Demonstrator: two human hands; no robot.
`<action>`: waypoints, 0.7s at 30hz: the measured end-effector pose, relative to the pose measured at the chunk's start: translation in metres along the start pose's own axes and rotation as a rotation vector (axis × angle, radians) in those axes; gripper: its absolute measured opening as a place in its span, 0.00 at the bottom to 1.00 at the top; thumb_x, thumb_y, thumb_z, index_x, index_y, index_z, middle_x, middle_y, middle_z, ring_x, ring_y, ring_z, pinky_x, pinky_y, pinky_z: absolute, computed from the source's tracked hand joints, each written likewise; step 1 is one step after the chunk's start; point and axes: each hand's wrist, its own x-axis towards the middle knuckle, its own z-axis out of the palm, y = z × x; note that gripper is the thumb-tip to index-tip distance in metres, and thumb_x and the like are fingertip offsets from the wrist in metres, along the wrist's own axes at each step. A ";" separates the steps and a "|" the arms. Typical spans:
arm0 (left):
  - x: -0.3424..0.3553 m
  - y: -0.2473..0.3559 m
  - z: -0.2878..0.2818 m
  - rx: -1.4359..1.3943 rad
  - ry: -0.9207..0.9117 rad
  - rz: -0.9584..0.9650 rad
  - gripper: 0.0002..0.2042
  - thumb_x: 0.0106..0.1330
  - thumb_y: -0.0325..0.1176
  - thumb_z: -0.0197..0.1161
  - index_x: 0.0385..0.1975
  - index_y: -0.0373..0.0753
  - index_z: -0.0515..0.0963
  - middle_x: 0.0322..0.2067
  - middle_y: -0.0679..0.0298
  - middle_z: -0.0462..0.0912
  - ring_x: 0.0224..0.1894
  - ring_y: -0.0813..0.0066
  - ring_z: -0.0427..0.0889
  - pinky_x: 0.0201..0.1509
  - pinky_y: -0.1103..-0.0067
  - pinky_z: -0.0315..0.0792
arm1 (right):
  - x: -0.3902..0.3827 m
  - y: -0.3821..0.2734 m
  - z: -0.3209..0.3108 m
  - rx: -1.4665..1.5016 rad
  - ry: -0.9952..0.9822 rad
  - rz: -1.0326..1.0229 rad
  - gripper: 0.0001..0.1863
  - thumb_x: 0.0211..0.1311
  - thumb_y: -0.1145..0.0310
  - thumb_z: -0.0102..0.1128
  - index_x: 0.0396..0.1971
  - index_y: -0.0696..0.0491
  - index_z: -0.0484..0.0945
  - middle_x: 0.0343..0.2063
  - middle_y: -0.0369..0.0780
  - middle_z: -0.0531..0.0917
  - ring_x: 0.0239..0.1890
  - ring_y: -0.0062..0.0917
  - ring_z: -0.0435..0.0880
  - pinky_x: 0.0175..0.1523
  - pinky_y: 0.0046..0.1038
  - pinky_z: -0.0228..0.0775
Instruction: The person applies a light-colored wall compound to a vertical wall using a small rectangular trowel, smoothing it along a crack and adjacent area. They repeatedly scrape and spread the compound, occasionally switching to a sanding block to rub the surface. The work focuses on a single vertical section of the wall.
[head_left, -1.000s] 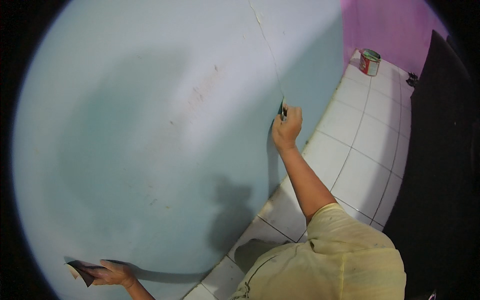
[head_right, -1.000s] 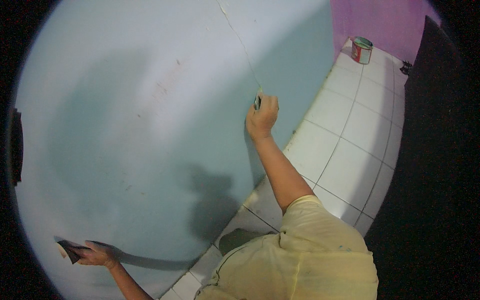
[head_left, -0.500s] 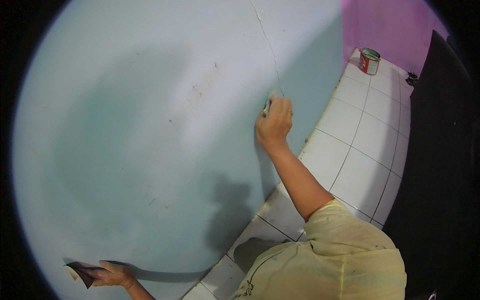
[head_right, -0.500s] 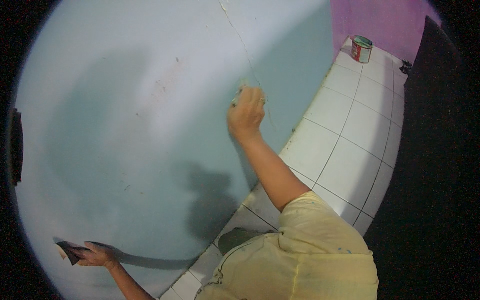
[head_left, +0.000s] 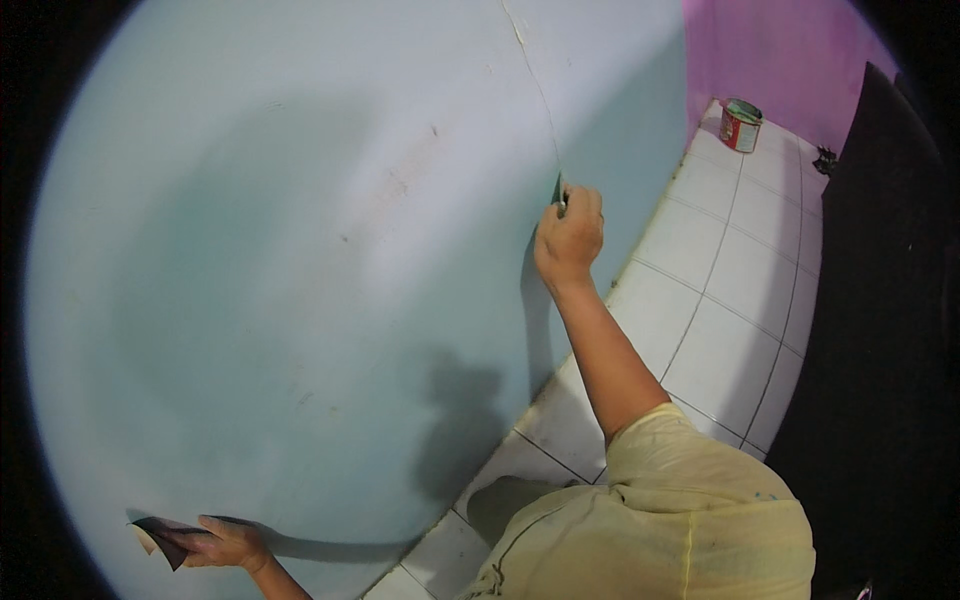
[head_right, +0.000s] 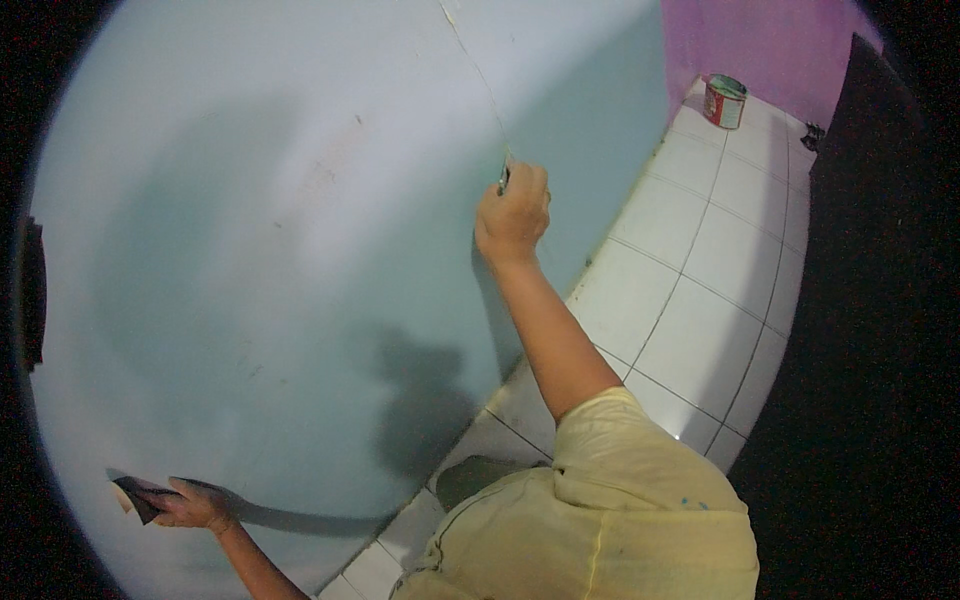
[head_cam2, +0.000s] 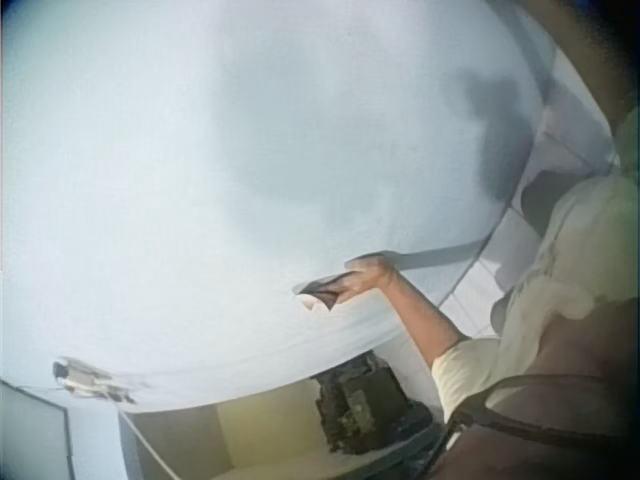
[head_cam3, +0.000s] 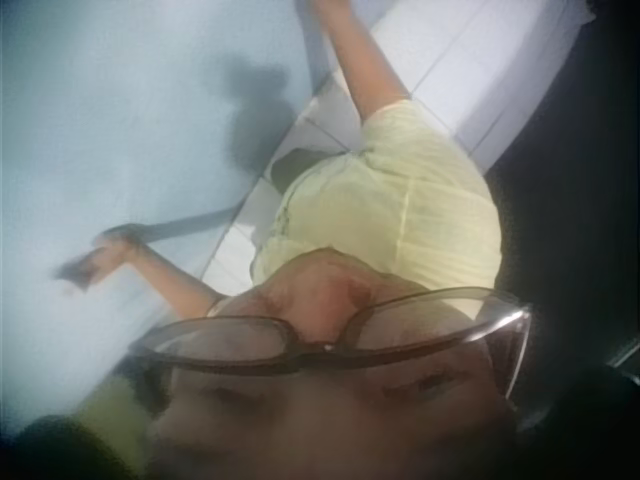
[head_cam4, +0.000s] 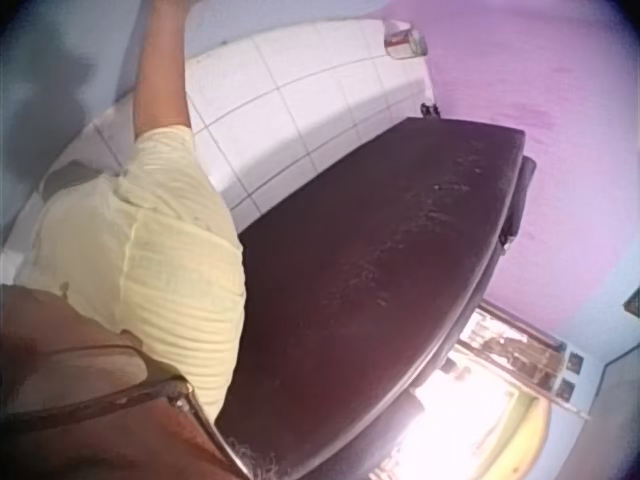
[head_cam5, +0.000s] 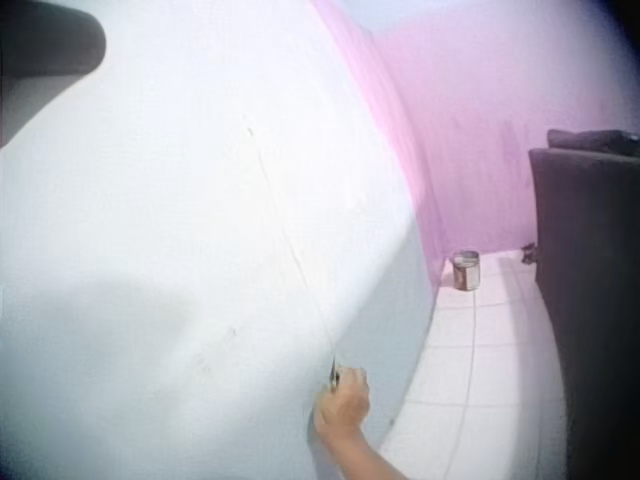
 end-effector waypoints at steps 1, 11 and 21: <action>0.004 0.004 -0.002 -0.014 0.003 0.035 0.39 0.75 0.56 0.51 0.76 0.32 0.57 0.66 0.38 0.65 0.64 0.43 0.65 0.68 0.56 0.58 | -0.002 -0.006 -0.009 0.046 -0.004 0.027 0.14 0.62 0.73 0.61 0.48 0.56 0.78 0.44 0.46 0.77 0.45 0.48 0.79 0.50 0.44 0.72; -0.004 0.002 -0.008 -0.077 -0.047 0.057 0.37 0.77 0.52 0.52 0.74 0.27 0.58 0.63 0.35 0.63 0.65 0.42 0.62 0.70 0.54 0.55 | 0.069 0.040 -0.055 0.319 0.055 0.188 0.11 0.63 0.68 0.67 0.37 0.61 0.81 0.29 0.47 0.85 0.34 0.38 0.87 0.42 0.37 0.76; -0.004 -0.017 0.007 -0.011 -0.021 0.023 0.38 0.76 0.55 0.52 0.74 0.29 0.59 0.63 0.35 0.63 0.65 0.40 0.63 0.70 0.54 0.56 | -0.030 0.272 0.057 0.969 -0.122 1.285 0.17 0.68 0.73 0.64 0.51 0.68 0.77 0.42 0.49 0.86 0.38 0.40 0.90 0.43 0.42 0.88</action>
